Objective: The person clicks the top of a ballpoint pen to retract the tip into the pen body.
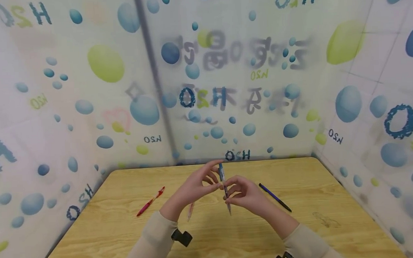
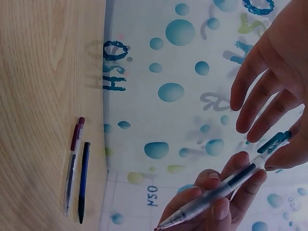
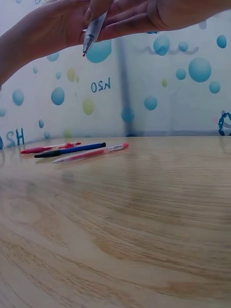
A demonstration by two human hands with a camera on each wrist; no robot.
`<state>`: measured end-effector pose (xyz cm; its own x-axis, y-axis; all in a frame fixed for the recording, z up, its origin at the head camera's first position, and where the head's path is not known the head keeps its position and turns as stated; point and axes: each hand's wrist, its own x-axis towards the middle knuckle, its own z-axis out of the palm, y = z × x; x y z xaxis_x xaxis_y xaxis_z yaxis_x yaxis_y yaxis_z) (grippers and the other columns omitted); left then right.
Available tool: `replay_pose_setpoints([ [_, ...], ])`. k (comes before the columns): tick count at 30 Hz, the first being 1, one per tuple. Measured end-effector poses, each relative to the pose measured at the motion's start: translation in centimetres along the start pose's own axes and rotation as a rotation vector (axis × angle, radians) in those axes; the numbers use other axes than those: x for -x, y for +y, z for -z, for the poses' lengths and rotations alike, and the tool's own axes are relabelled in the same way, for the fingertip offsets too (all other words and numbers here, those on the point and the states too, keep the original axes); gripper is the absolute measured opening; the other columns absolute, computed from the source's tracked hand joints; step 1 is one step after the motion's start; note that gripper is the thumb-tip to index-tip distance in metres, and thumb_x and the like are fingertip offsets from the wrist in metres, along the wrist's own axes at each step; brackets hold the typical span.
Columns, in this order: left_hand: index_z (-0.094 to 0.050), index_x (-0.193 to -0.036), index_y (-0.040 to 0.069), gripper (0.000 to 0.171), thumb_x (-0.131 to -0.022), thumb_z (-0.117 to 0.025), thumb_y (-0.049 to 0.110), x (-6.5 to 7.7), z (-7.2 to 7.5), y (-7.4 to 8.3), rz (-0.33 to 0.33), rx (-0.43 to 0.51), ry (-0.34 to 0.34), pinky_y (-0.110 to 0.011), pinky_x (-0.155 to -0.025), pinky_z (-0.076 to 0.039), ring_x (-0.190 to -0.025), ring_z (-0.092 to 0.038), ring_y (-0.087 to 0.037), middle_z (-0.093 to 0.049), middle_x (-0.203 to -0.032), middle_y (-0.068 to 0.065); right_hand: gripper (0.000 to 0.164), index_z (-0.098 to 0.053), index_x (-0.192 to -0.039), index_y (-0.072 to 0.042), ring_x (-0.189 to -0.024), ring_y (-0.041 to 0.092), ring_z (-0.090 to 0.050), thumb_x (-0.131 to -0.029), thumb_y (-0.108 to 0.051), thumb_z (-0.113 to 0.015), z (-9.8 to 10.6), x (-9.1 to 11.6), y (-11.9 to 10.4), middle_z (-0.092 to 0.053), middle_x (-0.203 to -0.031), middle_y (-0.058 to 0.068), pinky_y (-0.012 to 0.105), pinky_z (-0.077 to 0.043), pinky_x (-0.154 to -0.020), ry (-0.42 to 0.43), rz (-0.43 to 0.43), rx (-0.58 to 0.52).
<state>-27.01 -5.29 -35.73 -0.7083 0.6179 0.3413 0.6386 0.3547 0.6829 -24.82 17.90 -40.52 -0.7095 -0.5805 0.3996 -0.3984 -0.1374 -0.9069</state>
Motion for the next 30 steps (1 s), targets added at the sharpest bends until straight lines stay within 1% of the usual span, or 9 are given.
replay_pose_setpoints([
  [3,-0.029,-0.153,0.027,0.072,-0.094,-0.068,0.020,0.1,-0.2,-0.1,-0.018,0.002,0.014,-0.030,-0.084,-0.052,-0.092,-0.060,-0.008,-0.055,-0.123,-0.003,0.036,-0.053,-0.124,0.001,-0.098,0.033,-0.065,-0.090,0.006,-0.064,-0.6,-0.1,0.0,-0.062,-0.111,0.015,0.041,-0.055,-0.083,0.032,0.004,-0.026],
  [8,-0.021,-0.156,0.032,0.081,-0.093,-0.068,0.015,0.3,-0.6,0.0,-0.023,0.047,0.018,-0.034,-0.084,-0.052,-0.091,-0.061,-0.010,-0.056,-0.119,-0.002,0.036,-0.054,-0.123,0.004,-0.098,0.022,-0.066,-0.089,0.005,-0.067,-1.5,-0.4,-0.1,-0.061,-0.117,0.007,0.039,-0.055,-0.081,0.108,0.036,-0.027],
  [10,-0.018,-0.156,0.034,0.083,-0.093,-0.068,0.014,0.3,-0.7,0.0,-0.014,0.070,0.016,-0.035,-0.085,-0.052,-0.091,-0.061,-0.010,-0.056,-0.119,0.000,0.037,-0.053,-0.122,0.006,-0.098,0.021,-0.067,-0.088,0.005,-0.068,-1.8,-0.5,-0.1,-0.060,-0.120,0.008,0.040,-0.055,-0.080,0.136,0.055,-0.009],
  [13,-0.016,-0.156,0.036,0.084,-0.093,-0.068,0.015,0.4,-1.0,0.2,-0.007,0.094,0.015,-0.035,-0.085,-0.052,-0.091,-0.061,-0.009,-0.056,-0.119,0.001,0.037,-0.053,-0.122,0.008,-0.097,0.021,-0.067,-0.088,0.005,-0.068,-2.2,-0.5,-0.1,-0.060,-0.121,0.016,0.040,-0.056,-0.079,0.171,0.064,0.009],
  [16,-0.015,-0.156,0.036,0.084,-0.094,-0.067,0.015,0.4,-1.0,0.4,-0.009,0.108,0.018,-0.033,-0.084,-0.051,-0.091,-0.060,-0.009,-0.056,-0.120,0.000,0.037,-0.052,-0.122,0.008,-0.098,0.021,-0.066,-0.088,0.004,-0.068,-2.4,-0.6,-0.2,-0.059,-0.122,0.020,0.040,-0.056,-0.079,0.187,0.063,0.013],
  [22,-0.017,-0.156,0.035,0.081,-0.095,-0.066,0.015,0.6,-1.0,0.4,-0.013,0.134,0.038,-0.030,-0.085,-0.051,-0.093,-0.059,-0.009,-0.057,-0.122,-0.004,0.039,-0.052,-0.125,0.008,-0.099,0.020,-0.066,-0.089,0.003,-0.067,-2.6,-0.7,-0.5,-0.060,-0.123,0.012,0.041,-0.055,-0.081,0.194,0.067,0.005],
  [24,-0.017,-0.155,0.036,0.080,-0.095,-0.065,0.015,0.6,-1.1,0.4,-0.020,0.140,0.046,-0.030,-0.085,-0.051,-0.093,-0.060,-0.010,-0.057,-0.122,-0.004,0.039,-0.053,-0.125,0.008,-0.099,0.020,-0.066,-0.089,0.003,-0.067,-2.7,-0.7,-0.7,-0.060,-0.123,0.014,0.040,-0.055,-0.081,0.195,0.076,0.009],
  [26,-0.018,-0.155,0.035,0.079,-0.095,-0.065,0.015,0.6,-1.1,0.4,-0.029,0.143,0.052,-0.030,-0.085,-0.051,-0.094,-0.060,-0.010,-0.057,-0.121,-0.003,0.039,-0.053,-0.125,0.009,-0.099,0.020,-0.066,-0.089,0.003,-0.067,-2.8,-0.7,-0.9,-0.059,-0.124,0.020,0.040,-0.055,-0.081,0.196,0.081,0.012],
  [30,-0.019,-0.155,0.033,0.078,-0.095,-0.065,0.013,0.7,-1.2,0.4,-0.036,0.151,0.059,-0.030,-0.085,-0.051,-0.094,-0.060,-0.011,-0.058,-0.119,-0.002,0.039,-0.053,-0.126,0.009,-0.100,0.021,-0.066,-0.090,0.003,-0.067,-2.9,-0.7,-1.1,-0.055,-0.127,0.029,0.039,-0.055,-0.081,0.200,0.066,0.019],
])
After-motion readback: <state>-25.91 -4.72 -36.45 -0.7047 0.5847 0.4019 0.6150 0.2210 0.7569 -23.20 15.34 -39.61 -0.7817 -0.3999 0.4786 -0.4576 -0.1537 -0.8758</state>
